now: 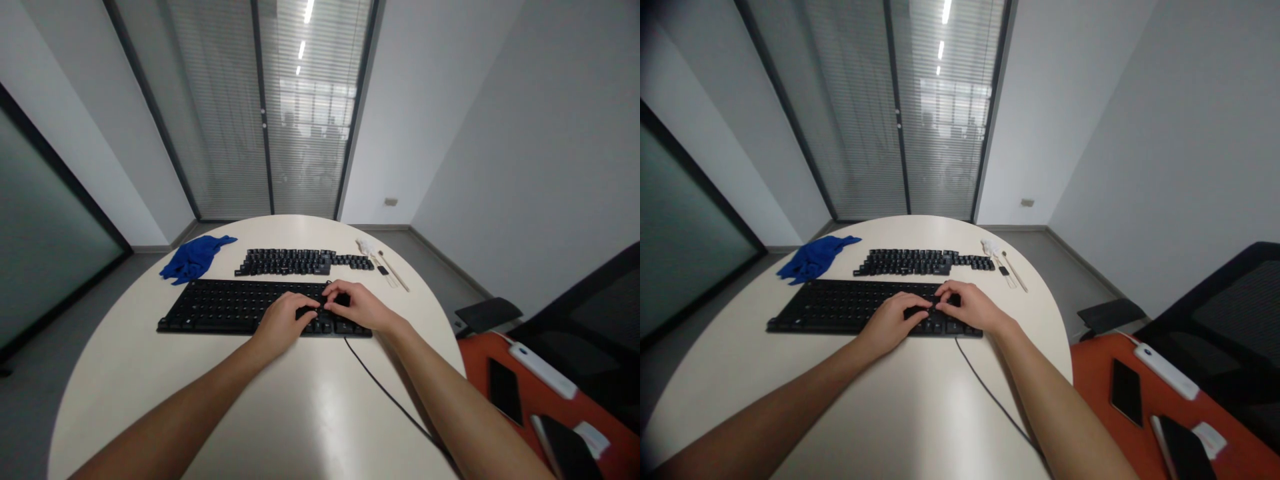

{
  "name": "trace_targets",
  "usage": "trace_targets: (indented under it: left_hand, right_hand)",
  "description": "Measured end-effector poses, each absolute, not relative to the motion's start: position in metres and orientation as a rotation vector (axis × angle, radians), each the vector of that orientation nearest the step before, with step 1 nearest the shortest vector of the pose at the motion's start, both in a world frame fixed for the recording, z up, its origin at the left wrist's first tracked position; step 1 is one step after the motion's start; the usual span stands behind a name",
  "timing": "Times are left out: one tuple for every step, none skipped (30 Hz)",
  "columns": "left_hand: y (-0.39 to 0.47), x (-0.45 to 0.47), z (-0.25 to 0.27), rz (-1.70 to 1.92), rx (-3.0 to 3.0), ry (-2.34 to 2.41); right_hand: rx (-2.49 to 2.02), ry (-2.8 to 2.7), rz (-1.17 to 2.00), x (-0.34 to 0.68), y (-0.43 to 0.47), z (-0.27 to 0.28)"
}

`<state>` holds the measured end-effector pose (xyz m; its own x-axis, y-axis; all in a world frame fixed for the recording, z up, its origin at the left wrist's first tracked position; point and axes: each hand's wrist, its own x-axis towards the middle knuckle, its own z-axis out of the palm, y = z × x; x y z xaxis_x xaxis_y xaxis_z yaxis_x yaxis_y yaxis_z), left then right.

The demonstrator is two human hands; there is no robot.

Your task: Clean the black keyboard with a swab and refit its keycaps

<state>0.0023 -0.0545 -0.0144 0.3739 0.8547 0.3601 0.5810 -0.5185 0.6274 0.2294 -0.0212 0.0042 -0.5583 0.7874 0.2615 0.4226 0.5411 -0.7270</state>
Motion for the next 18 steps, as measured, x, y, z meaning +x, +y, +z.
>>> trace_targets:
  left_hand:
    - [-0.0540, 0.0016, -0.0131, 0.930, 2.231, 1.247]
    - [-0.0538, 0.0012, -0.0118, 0.920, 2.223, 1.250]
    - [-0.0540, 0.0010, -0.0104, 0.912, 2.220, 1.250]
    - [-0.0543, 0.0009, -0.0092, 0.906, 2.222, 1.246]
    - [-0.0547, 0.0009, -0.0080, 0.904, 2.224, 1.244]
    - [-0.0551, 0.0010, -0.0071, 0.904, 2.228, 1.240]
    - [-0.0554, 0.0011, -0.0064, 0.904, 2.233, 1.235]
    - [-0.0555, 0.0012, -0.0059, 0.902, 2.237, 1.230]
    - [-0.0556, 0.0012, -0.0055, 0.901, 2.239, 1.228]
    - [-0.0554, 0.0012, -0.0052, 0.900, 2.239, 1.226]
    - [-0.0552, 0.0011, -0.0050, 0.901, 2.237, 1.223]
    - [-0.0549, 0.0010, -0.0048, 0.902, 2.233, 1.218]
    - [-0.0546, 0.0009, -0.0048, 0.905, 2.226, 1.214]
    - [-0.0543, 0.0008, -0.0049, 0.911, 2.214, 1.214]
    - [-0.0539, 0.0007, -0.0051, 0.915, 2.201, 1.213]
    - [-0.0536, 0.0007, -0.0054, 0.915, 2.188, 1.212]
    - [-0.0533, 0.0007, -0.0058, 0.917, 2.175, 1.211]
    - [-0.0531, 0.0008, -0.0060, 0.920, 2.167, 1.209]
  right_hand:
    - [-0.974, -2.201, 0.818, 0.2297, -0.0212, 0.0047]
    - [-0.975, -2.201, 0.818, 0.2299, -0.0212, 0.0050]
    - [-0.977, -2.201, 0.816, 0.2300, -0.0211, 0.0052]
    - [-0.980, -2.200, 0.815, 0.2301, -0.0211, 0.0054]
    - [-0.983, -2.200, 0.815, 0.2302, -0.0211, 0.0054]
    - [-0.985, -2.200, 0.816, 0.2303, -0.0210, 0.0054]
    - [-0.985, -2.201, 0.818, 0.2305, -0.0210, 0.0054]
    - [-0.983, -2.203, 0.820, 0.2307, -0.0210, 0.0053]
    - [-0.983, -2.205, 0.823, 0.2309, -0.0210, 0.0052]
    - [-0.982, -2.207, 0.825, 0.2312, -0.0210, 0.0050]
    - [-0.981, -2.208, 0.825, 0.2314, -0.0209, 0.0047]
    - [-0.979, -2.210, 0.826, 0.2315, -0.0208, 0.0043]
    - [-0.977, -2.213, 0.826, 0.2317, -0.0205, 0.0038]
    - [-0.975, -2.216, 0.817, 0.2319, -0.0202, 0.0033]
    - [-0.973, -2.221, 0.792, 0.2320, -0.0198, 0.0028]
    - [-0.972, -2.228, 0.753, 0.2322, -0.0194, 0.0024]
    - [-0.971, -2.235, 0.699, 0.2324, -0.0189, 0.0022]
    - [-0.967, -2.243, 0.638, 0.2325, -0.0185, 0.0022]
